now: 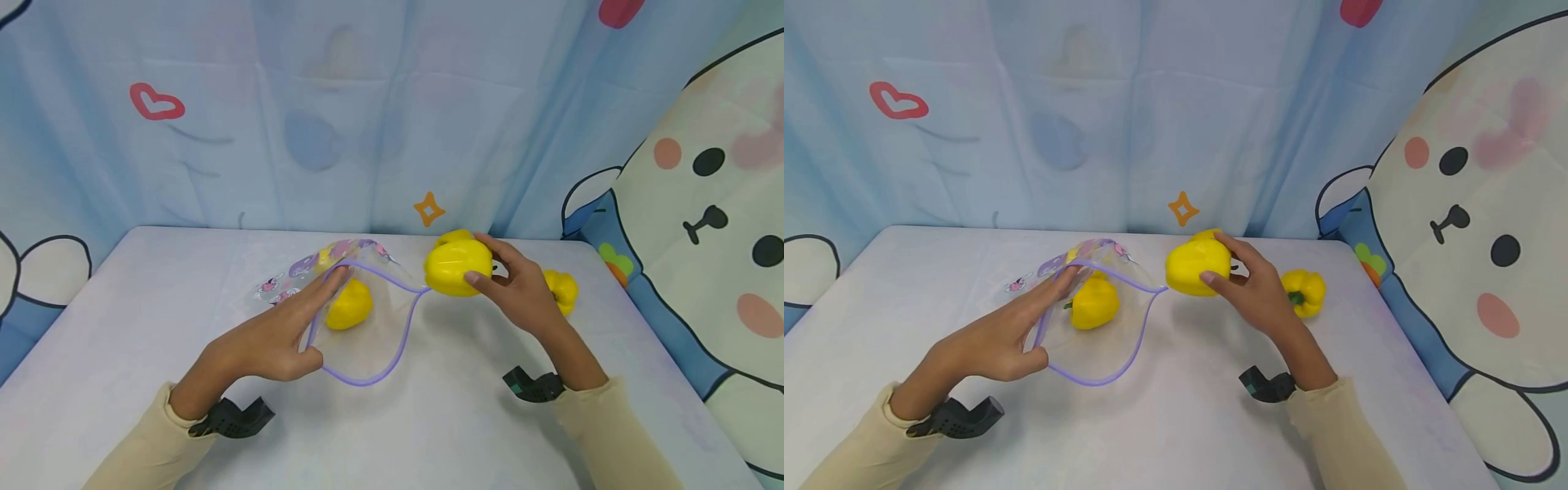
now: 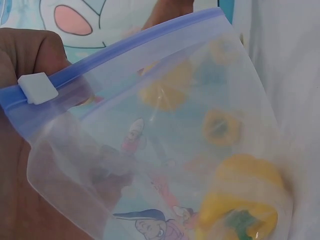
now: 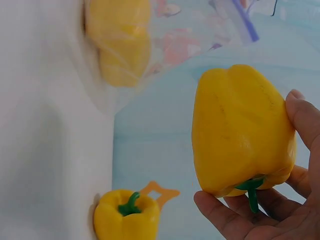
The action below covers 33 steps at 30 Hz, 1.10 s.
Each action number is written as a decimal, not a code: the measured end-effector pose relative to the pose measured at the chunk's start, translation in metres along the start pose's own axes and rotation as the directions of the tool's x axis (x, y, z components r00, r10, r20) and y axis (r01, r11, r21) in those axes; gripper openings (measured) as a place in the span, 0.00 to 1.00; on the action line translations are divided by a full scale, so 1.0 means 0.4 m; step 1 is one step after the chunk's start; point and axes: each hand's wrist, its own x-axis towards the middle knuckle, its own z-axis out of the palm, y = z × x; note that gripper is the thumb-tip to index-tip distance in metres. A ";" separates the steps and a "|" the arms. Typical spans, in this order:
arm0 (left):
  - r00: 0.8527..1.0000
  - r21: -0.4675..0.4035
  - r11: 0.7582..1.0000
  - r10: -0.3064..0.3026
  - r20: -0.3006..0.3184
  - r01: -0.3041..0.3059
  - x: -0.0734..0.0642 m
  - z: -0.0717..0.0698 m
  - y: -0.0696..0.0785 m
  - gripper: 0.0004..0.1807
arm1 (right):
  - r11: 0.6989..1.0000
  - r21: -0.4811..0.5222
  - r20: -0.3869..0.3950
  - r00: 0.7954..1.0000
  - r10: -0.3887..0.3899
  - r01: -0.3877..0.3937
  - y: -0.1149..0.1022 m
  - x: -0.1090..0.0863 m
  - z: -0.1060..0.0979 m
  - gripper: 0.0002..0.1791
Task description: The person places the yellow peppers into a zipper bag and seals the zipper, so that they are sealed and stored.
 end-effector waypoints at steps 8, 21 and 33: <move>1.000 0.010 1.000 -0.010 0.004 0.010 -0.002 -0.001 -0.003 0.55 | 0.994 0.043 -0.042 0.995 -0.095 0.097 -0.052 -0.018 -0.002 0.35; 1.000 0.007 1.000 -0.023 -0.006 0.024 -0.003 0.004 -0.005 0.56 | 0.953 0.147 -0.067 0.963 -0.259 0.267 -0.130 -0.055 0.032 0.36; 1.000 0.010 1.000 -0.019 -0.014 0.019 0.003 0.003 0.000 0.56 | 0.911 0.225 -0.004 0.935 -0.355 0.346 -0.169 -0.079 0.088 0.35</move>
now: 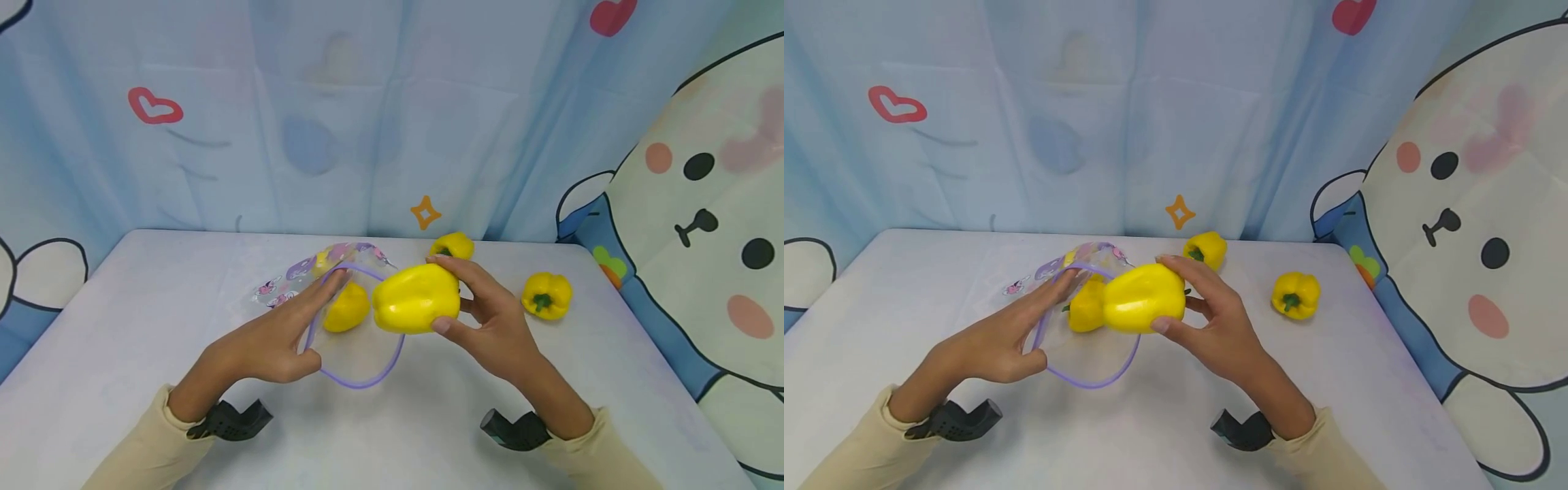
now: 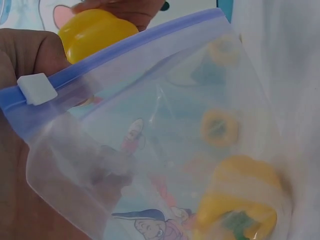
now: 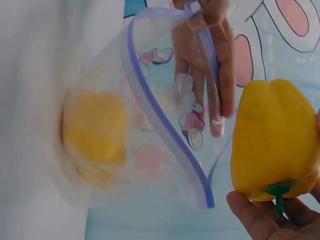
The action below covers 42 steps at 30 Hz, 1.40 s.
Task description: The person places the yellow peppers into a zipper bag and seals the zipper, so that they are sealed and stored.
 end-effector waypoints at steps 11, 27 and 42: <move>1.000 -0.013 1.000 -0.013 0.000 0.013 -0.001 0.001 0.002 0.56 | 0.994 0.054 0.123 0.987 -0.100 0.094 0.016 -0.010 0.066 0.36; 1.000 -0.020 1.000 -0.016 0.004 0.016 -0.006 0.006 0.003 0.55 | 0.979 -0.061 0.241 0.955 -0.173 0.192 0.045 -0.027 0.119 0.37; 0.999 0.012 1.000 -0.022 0.029 0.022 -0.005 0.005 0.007 0.55 | 0.965 -0.245 0.272 0.962 -0.025 0.094 0.064 -0.031 0.128 0.42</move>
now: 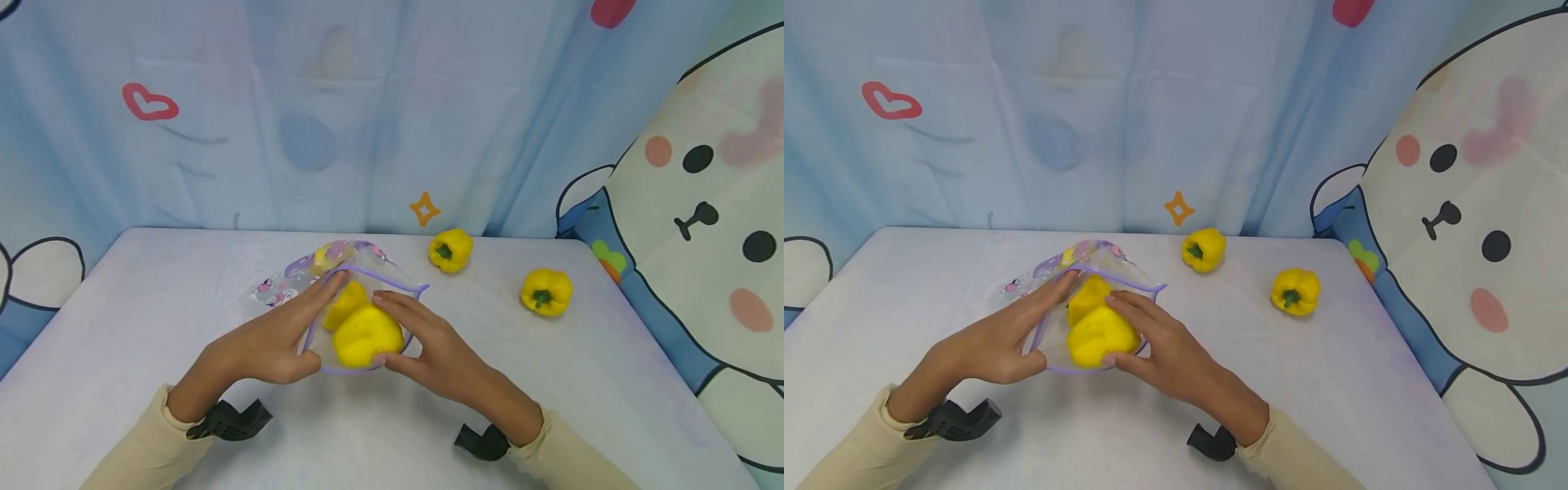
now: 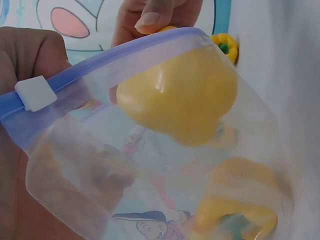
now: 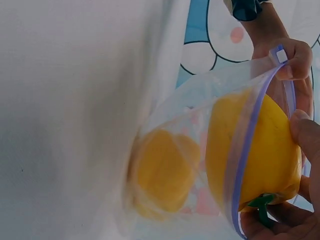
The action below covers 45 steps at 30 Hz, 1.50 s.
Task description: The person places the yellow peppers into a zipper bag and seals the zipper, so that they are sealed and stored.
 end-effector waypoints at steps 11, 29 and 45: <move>1.000 -0.003 1.000 -0.008 -0.010 0.008 0.002 0.001 0.002 0.55 | 0.998 -0.048 0.005 0.999 0.035 -0.034 0.008 -0.001 0.000 0.41; 1.000 -0.038 0.999 0.011 -0.023 -0.012 0.006 -0.005 -0.002 0.55 | 0.966 0.095 -0.341 0.919 -0.196 0.241 0.013 0.010 -0.046 0.18; 0.999 -0.019 0.999 -0.031 0.012 0.031 -0.004 -0.015 0.009 0.56 | 0.971 0.175 -0.496 0.866 -0.054 0.161 0.098 0.004 -0.078 0.17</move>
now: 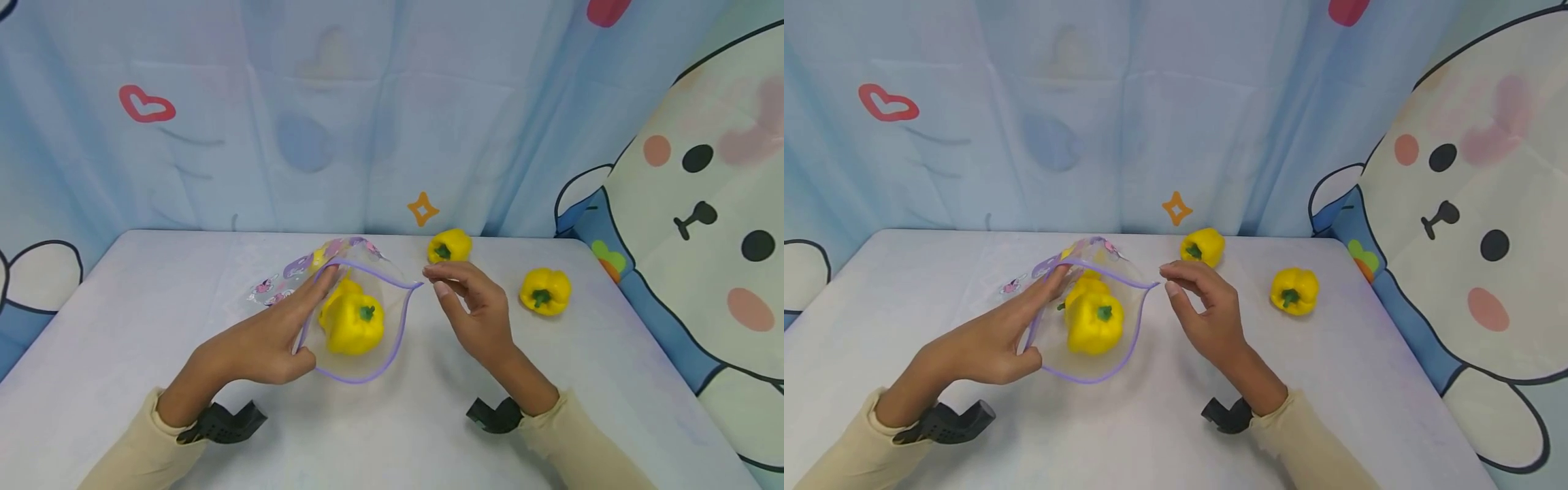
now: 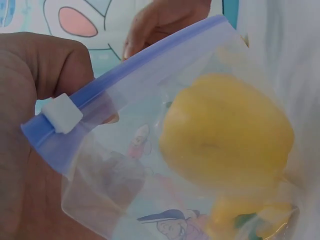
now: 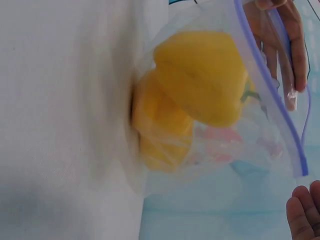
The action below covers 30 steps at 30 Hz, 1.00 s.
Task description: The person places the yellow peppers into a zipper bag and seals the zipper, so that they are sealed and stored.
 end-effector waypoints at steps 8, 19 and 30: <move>1.000 0.006 1.000 -0.007 0.004 0.007 -0.002 -0.001 -0.002 0.56 | 0.990 -0.036 0.022 0.990 0.138 -0.138 0.013 0.011 -0.005 0.16; 1.000 -0.004 1.000 -0.010 0.017 0.010 0.004 0.001 -0.001 0.55 | 0.951 -0.167 0.042 0.962 0.270 -0.260 0.051 0.029 -0.037 0.18; 1.000 0.003 1.000 -0.009 0.012 0.009 0.004 -0.001 -0.005 0.55 | 0.877 -0.247 -0.062 0.909 0.412 -0.413 0.225 0.038 -0.111 0.24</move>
